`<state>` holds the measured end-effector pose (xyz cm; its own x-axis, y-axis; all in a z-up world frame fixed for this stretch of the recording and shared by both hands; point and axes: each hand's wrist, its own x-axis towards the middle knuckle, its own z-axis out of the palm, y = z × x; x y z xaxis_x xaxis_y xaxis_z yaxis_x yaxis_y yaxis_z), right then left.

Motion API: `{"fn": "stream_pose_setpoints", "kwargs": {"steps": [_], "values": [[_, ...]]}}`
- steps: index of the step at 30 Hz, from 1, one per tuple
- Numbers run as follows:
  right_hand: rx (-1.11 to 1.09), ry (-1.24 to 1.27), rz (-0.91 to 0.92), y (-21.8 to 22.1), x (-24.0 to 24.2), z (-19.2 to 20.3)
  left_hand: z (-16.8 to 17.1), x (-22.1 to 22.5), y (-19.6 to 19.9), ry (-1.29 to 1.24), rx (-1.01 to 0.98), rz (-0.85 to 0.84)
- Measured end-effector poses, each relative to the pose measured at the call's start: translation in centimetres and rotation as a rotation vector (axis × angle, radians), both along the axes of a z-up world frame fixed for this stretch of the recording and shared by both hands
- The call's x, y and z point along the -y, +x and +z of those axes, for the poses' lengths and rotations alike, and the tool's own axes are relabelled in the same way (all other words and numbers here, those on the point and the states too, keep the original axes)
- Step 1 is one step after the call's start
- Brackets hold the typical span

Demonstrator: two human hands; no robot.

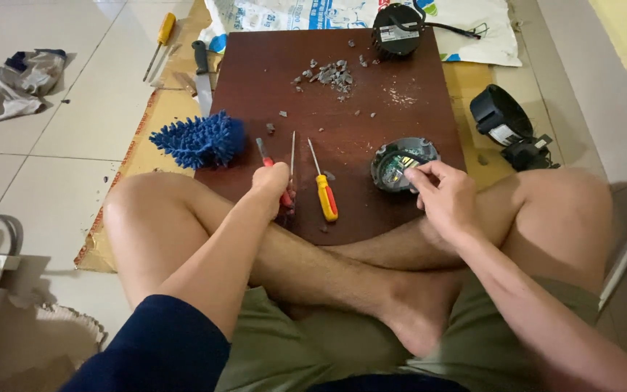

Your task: The person is disassembling an electronic component, likely a motor or light housing, using screwdrivers and pliers to remove parts and wires.

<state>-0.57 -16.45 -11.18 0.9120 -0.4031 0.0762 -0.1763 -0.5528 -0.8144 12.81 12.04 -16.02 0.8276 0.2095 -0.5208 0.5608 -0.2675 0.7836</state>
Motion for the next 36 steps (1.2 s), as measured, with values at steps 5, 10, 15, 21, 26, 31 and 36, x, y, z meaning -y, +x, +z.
{"fn": "stream_pose_setpoints", "kwargs": {"steps": [5,10,15,21,26,31,36], "values": [[0.046,0.039,0.042,-0.3,-0.7,0.4,-0.5,0.2,-0.2,-0.064,-0.006,0.016],[0.165,0.200,0.087,0.3,0.3,-1.5,-2.5,0.6,0.5,0.068,0.016,-0.115],[0.064,0.197,0.003,-0.1,-0.4,0.4,0.0,0.9,-1.3,0.177,0.021,-0.225],[0.030,0.199,-0.055,0.0,-0.9,1.5,3.9,1.2,-3.5,0.324,0.039,-0.324],[0.085,0.272,-0.085,0.8,0.5,-0.9,6.2,1.1,-4.9,0.358,-0.002,-0.293],[0.187,0.426,-0.149,2.1,2.4,-3.2,8.2,1.7,-5.9,0.313,-0.015,-0.274],[0.207,0.547,-0.212,2.9,3.6,-4.2,7.2,1.0,-5.5,0.311,0.016,-0.291]]}}
